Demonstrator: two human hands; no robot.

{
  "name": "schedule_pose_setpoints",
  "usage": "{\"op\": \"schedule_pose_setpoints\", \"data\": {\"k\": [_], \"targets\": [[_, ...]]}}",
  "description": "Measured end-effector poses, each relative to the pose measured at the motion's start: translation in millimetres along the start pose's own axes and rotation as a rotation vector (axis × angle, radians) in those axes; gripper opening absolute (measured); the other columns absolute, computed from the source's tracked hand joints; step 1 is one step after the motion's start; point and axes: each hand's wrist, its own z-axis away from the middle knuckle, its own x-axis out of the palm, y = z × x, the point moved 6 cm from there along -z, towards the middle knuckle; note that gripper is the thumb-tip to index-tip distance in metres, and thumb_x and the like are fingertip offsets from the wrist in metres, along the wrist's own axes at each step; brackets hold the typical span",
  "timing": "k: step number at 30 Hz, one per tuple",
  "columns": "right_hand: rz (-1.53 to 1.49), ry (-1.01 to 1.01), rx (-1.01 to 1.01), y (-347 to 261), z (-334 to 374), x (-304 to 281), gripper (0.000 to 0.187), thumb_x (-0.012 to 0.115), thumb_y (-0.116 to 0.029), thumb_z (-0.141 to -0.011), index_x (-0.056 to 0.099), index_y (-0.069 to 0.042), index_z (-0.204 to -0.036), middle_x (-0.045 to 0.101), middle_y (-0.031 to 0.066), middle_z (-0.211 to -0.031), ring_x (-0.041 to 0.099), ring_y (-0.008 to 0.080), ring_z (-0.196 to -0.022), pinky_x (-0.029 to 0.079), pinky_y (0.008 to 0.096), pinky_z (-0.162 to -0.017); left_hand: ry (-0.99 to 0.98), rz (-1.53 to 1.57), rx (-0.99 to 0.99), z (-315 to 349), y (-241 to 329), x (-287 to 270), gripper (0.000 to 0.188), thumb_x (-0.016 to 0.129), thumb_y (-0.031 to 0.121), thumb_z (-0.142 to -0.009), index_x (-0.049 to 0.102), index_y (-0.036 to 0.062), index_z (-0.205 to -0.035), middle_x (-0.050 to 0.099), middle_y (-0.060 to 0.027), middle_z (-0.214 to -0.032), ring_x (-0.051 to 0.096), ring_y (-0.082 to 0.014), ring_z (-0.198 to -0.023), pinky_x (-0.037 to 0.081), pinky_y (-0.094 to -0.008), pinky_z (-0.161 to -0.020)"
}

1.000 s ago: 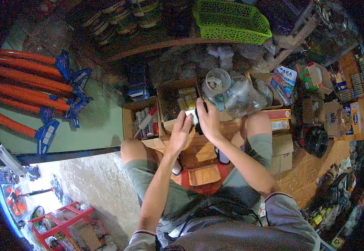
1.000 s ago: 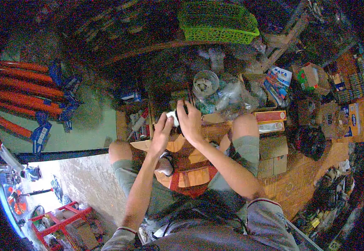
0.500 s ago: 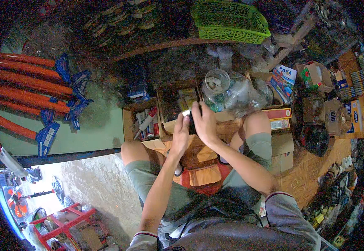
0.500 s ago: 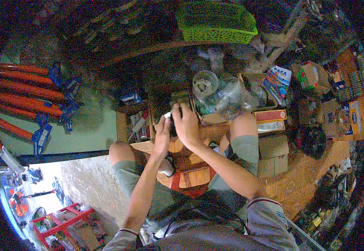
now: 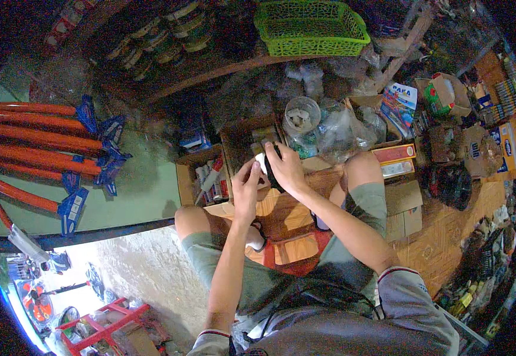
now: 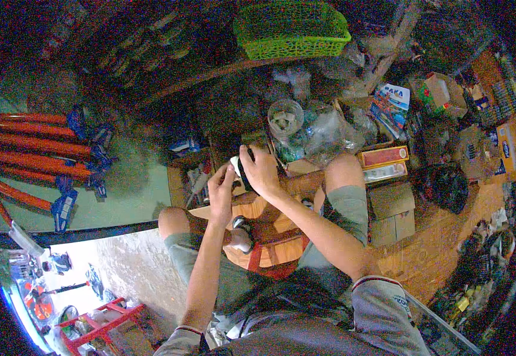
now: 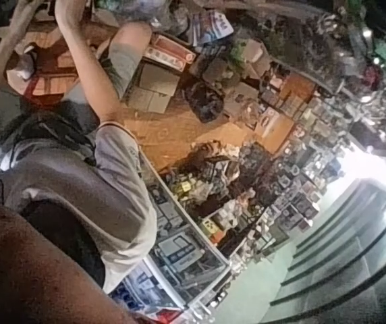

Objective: Assemble small white plastic components into a larger hardware connector.

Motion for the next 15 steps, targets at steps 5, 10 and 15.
{"op": "schedule_pose_setpoints", "data": {"k": [5, 10, 15], "targets": [[0.096, 0.047, -0.086, -9.9, -0.7, -6.8, 0.041, 0.055, -0.035, -0.103, 0.066, 0.004, -0.097, 0.065, 0.0254, -0.073, 0.066, 0.0412, -0.067, 0.049, 0.0471, -0.062, -0.020, 0.198, -0.006, 3.0, -13.7, 6.3, 0.033, 0.065, 0.022, -0.102, 0.068, -0.0030, -0.123, 0.065, -0.0021, -0.102, 0.060, -0.0083, -0.088, 0.048, -0.0230, -0.079], [0.054, 0.032, 0.077, -0.6, 3.2, 0.6, 0.043, 0.054, -0.035, -0.105, 0.065, 0.005, -0.095, 0.064, 0.0260, -0.072, 0.065, 0.0406, -0.068, 0.048, 0.0482, -0.064, -0.035, 0.294, -0.027, 4.4, -19.3, 10.9, 0.033, 0.070, 0.011, -0.097, 0.067, 0.0023, -0.129, 0.065, -0.0057, -0.117, 0.063, -0.0130, -0.099, 0.052, -0.0280, -0.089], [0.006, 0.064, 0.047, -2.3, 7.4, 1.9, 0.046, 0.052, -0.036, -0.105, 0.062, 0.007, -0.092, 0.062, 0.0291, -0.075, 0.063, 0.0416, -0.067, 0.045, 0.0497, -0.065, -0.060, 0.430, -0.146, 7.1, -25.8, 14.0, 0.034, 0.069, 0.011, -0.098, 0.064, 0.0026, -0.131, 0.068, -0.0060, -0.119, 0.061, -0.0148, -0.110, 0.048, -0.0319, -0.100]]}}
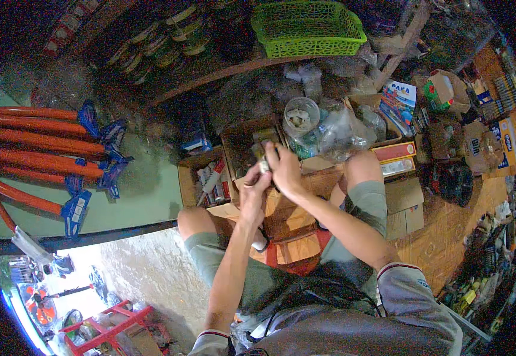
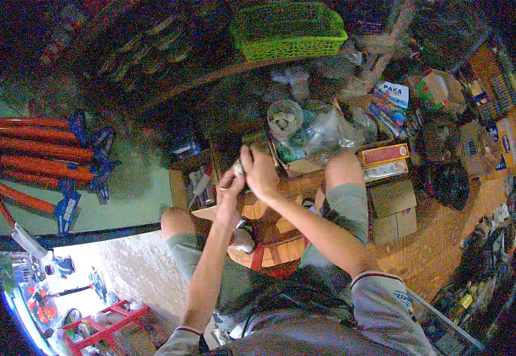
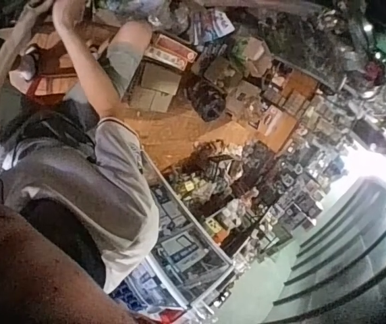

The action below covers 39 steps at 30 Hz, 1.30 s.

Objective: Assemble small white plastic components into a larger hardware connector.

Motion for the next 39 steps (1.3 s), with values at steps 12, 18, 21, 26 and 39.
{"op": "schedule_pose_setpoints", "data": {"k": [12, 18, 21, 26, 39], "targets": [[-0.068, 0.092, -0.080, -6.0, -24.7, -17.2, 0.046, 0.059, -0.037, -0.101, 0.064, 0.006, -0.086, 0.066, 0.0288, -0.079, 0.065, 0.0483, -0.080, 0.048, 0.0514, -0.071, -0.141, 0.059, 0.010, 4.4, 0.3, 5.5, 0.048, 0.067, 0.008, -0.098, 0.055, 0.0026, -0.144, 0.062, -0.0058, -0.135, 0.060, -0.0171, -0.120, 0.045, -0.0355, -0.109], [-0.091, -0.077, -0.366, -30.3, -18.9, -35.0, 0.036, 0.064, -0.029, -0.101, 0.064, 0.005, -0.090, 0.062, 0.0167, -0.068, 0.052, 0.0152, -0.059, 0.042, 0.0364, -0.056, 0.042, -0.552, 0.440, 3.7, 57.1, 2.6, 0.043, 0.081, 0.003, -0.082, 0.067, -0.0009, -0.123, 0.066, -0.0061, -0.114, 0.067, -0.0188, -0.100, 0.054, -0.0324, -0.090], [0.057, -0.111, -0.423, -37.3, -7.2, -28.0, 0.031, 0.065, -0.023, -0.099, 0.058, 0.003, -0.084, 0.058, 0.0230, -0.068, 0.054, 0.0318, -0.053, 0.041, 0.0437, -0.053, 0.025, -1.002, 0.705, 9.8, 75.7, 11.9, 0.038, 0.086, 0.004, -0.074, 0.072, -0.0034, -0.108, 0.067, -0.0103, -0.105, 0.067, -0.0239, -0.096, 0.053, -0.0353, -0.086], [0.121, 0.008, -0.307, -31.4, -18.1, -25.7, 0.031, 0.063, -0.023, -0.098, 0.056, -0.001, -0.077, 0.060, 0.0242, -0.068, 0.061, 0.0453, -0.064, 0.046, 0.0516, -0.057, -0.042, -0.937, 0.666, 15.1, 61.3, 20.8, 0.037, 0.088, 0.008, -0.070, 0.072, -0.0052, -0.102, 0.066, -0.0135, -0.102, 0.064, -0.0270, -0.095, 0.051, -0.0356, -0.088], [0.361, 0.016, -0.439, -12.3, -29.7, -12.5, 0.029, 0.059, -0.030, -0.100, 0.062, -0.004, -0.088, 0.067, 0.0234, -0.080, 0.067, 0.0432, -0.073, 0.053, 0.0504, -0.063, -0.165, -0.422, 0.280, 22.4, 35.3, 5.8, 0.030, 0.071, 0.009, -0.089, 0.066, -0.0025, -0.116, 0.065, -0.0054, -0.109, 0.061, -0.0146, -0.099, 0.050, -0.0289, -0.088]]}}
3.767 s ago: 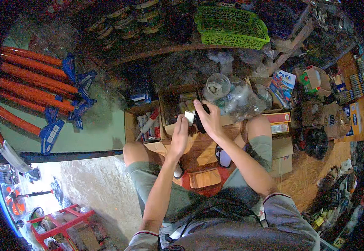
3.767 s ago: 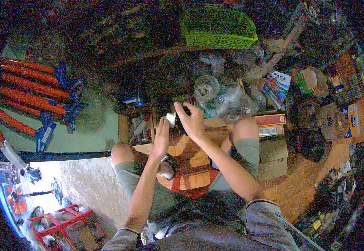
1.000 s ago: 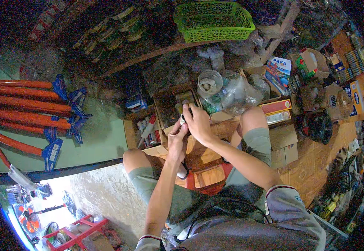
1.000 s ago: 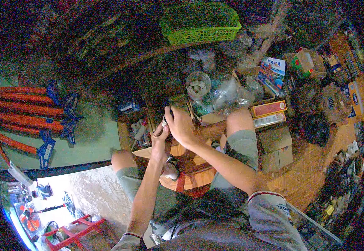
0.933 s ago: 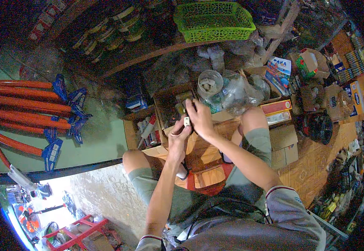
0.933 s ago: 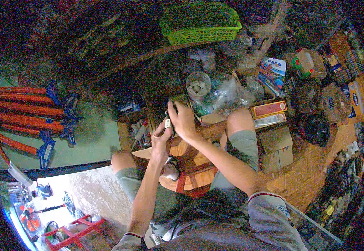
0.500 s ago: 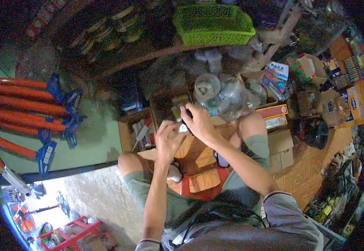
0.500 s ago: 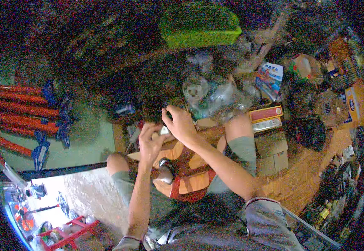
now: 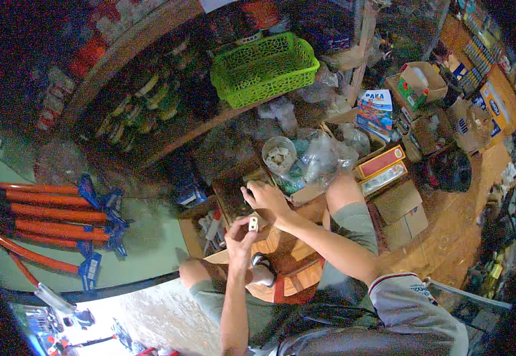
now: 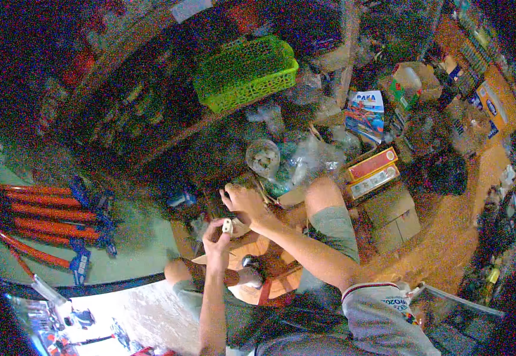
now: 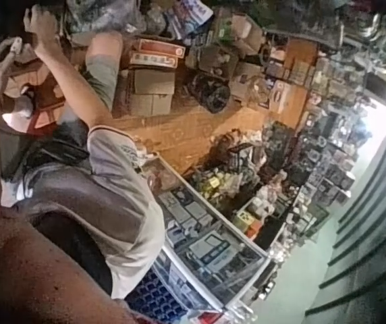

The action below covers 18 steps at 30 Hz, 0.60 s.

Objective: Assemble small white plastic components into a larger hardware connector.

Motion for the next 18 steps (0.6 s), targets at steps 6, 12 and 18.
{"op": "schedule_pose_setpoints", "data": {"k": [6, 12, 18], "targets": [[0.103, -0.575, 0.308, 15.5, 38.5, 27.3, 0.023, 0.060, -0.021, -0.087, 0.073, -0.009, -0.103, 0.073, 0.0189, -0.095, 0.073, 0.0366, -0.091, 0.057, 0.0540, -0.078, 0.148, -0.270, -0.066, -24.7, 28.0, -13.3, 0.032, 0.064, 0.013, -0.099, 0.064, -0.0010, -0.128, 0.067, -0.0054, -0.115, 0.061, -0.0129, -0.100, 0.048, -0.0277, -0.092], [0.031, -0.708, -0.139, -6.7, 55.4, 76.1, 0.034, 0.062, -0.035, -0.092, 0.075, -0.004, -0.091, 0.074, 0.0210, -0.093, 0.073, 0.0387, -0.089, 0.058, 0.0539, -0.077, 0.000, -0.695, 0.648, -188.7, 153.6, 45.5, 0.036, 0.075, 0.014, -0.088, 0.066, -0.0024, -0.119, 0.069, -0.0156, -0.116, 0.066, -0.0261, -0.105, 0.051, -0.0400, -0.092], [-0.018, -0.748, -0.091, -0.6, 43.1, 69.6, 0.035, 0.066, -0.032, -0.087, 0.075, 0.002, -0.087, 0.073, 0.0241, -0.089, 0.073, 0.0411, -0.088, 0.060, 0.0498, -0.079, -0.109, -1.265, 0.435, -401.0, 159.2, 102.0, 0.049, 0.071, 0.040, -0.088, 0.067, 0.0083, -0.126, 0.066, -0.0191, -0.129, 0.063, -0.0390, -0.119, 0.050, -0.0438, -0.101]]}}
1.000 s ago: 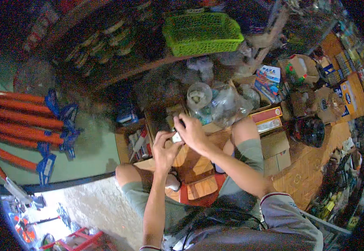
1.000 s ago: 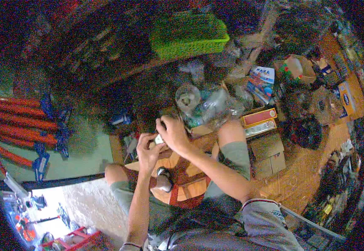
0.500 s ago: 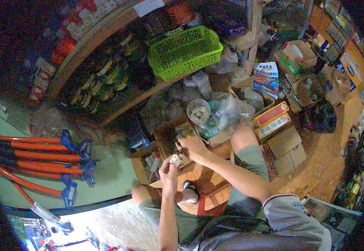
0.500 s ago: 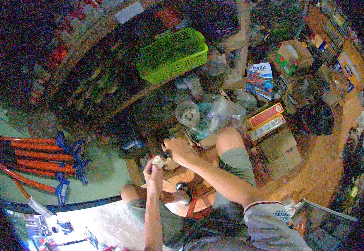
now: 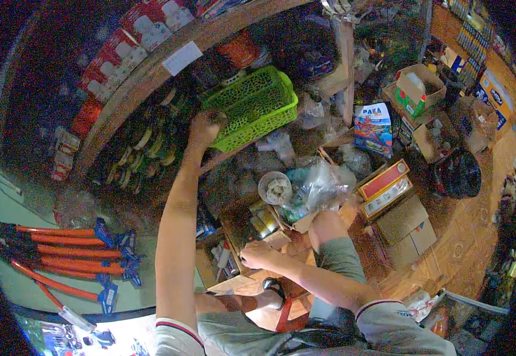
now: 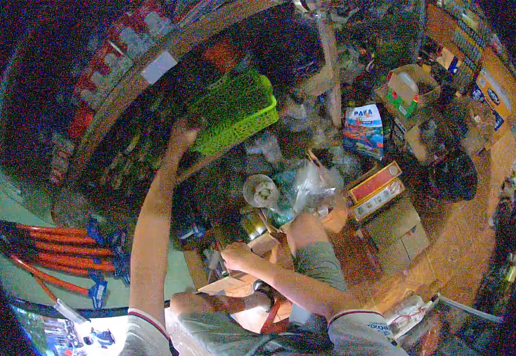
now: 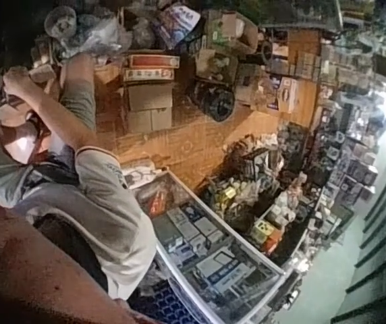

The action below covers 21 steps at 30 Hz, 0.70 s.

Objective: Assemble small white plastic components into a larger hardware connector.

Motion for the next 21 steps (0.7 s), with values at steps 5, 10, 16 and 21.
{"op": "schedule_pose_setpoints", "data": {"k": [5, 10, 16, 21], "targets": [[0.052, 0.139, 0.034, 10.5, 5.9, -33.0, 0.031, 0.065, -0.029, -0.087, 0.076, 0.000, -0.086, 0.074, 0.0207, -0.086, 0.074, 0.0372, -0.082, 0.060, 0.0490, -0.073, -0.025, -0.207, 0.225, -48.8, -33.2, 51.4, 0.054, 0.070, 0.041, -0.089, 0.063, 0.0095, -0.133, 0.066, -0.0179, -0.131, 0.061, -0.0399, -0.121, 0.049, -0.0483, -0.106], [0.119, 0.028, 0.133, 30.7, 15.6, -1.1, 0.023, 0.061, -0.024, -0.087, 0.075, -0.007, -0.090, 0.075, 0.0147, -0.093, 0.073, 0.0327, -0.087, 0.057, 0.0502, -0.071, 0.410, -0.129, 0.224, 52.9, 50.3, 14.0, 0.028, 0.065, 0.019, -0.091, 0.064, 0.0002, -0.111, 0.067, -0.0259, -0.109, 0.063, -0.0468, -0.102, 0.052, -0.0509, -0.086], [0.338, 0.181, -0.022, 10.7, 18.7, 42.2, 0.031, 0.056, -0.022, -0.090, 0.065, -0.011, -0.117, 0.067, 0.0155, -0.116, 0.067, 0.0326, -0.100, 0.051, 0.0562, -0.082, -0.274, 0.191, 0.250, 172.0, 64.0, 161.1, 0.024, 0.063, 0.014, -0.090, 0.070, 0.0013, -0.110, 0.071, -0.0229, -0.109, 0.069, -0.0401, -0.099, 0.055, -0.0490, -0.088], [0.016, -0.242, 0.096, 4.8, 7.7, 56.0, 0.037, 0.057, -0.022, -0.093, 0.061, -0.004, -0.125, 0.068, 0.0183, -0.116, 0.065, 0.0350, -0.107, 0.051, 0.0463, -0.092, -0.846, -0.259, 0.262, 173.5, 1.8, 302.9, 0.040, 0.061, 0.016, -0.089, 0.064, 0.0061, -0.128, 0.067, -0.0214, -0.126, 0.065, -0.0407, -0.114, 0.054, -0.0498, -0.095]]}}
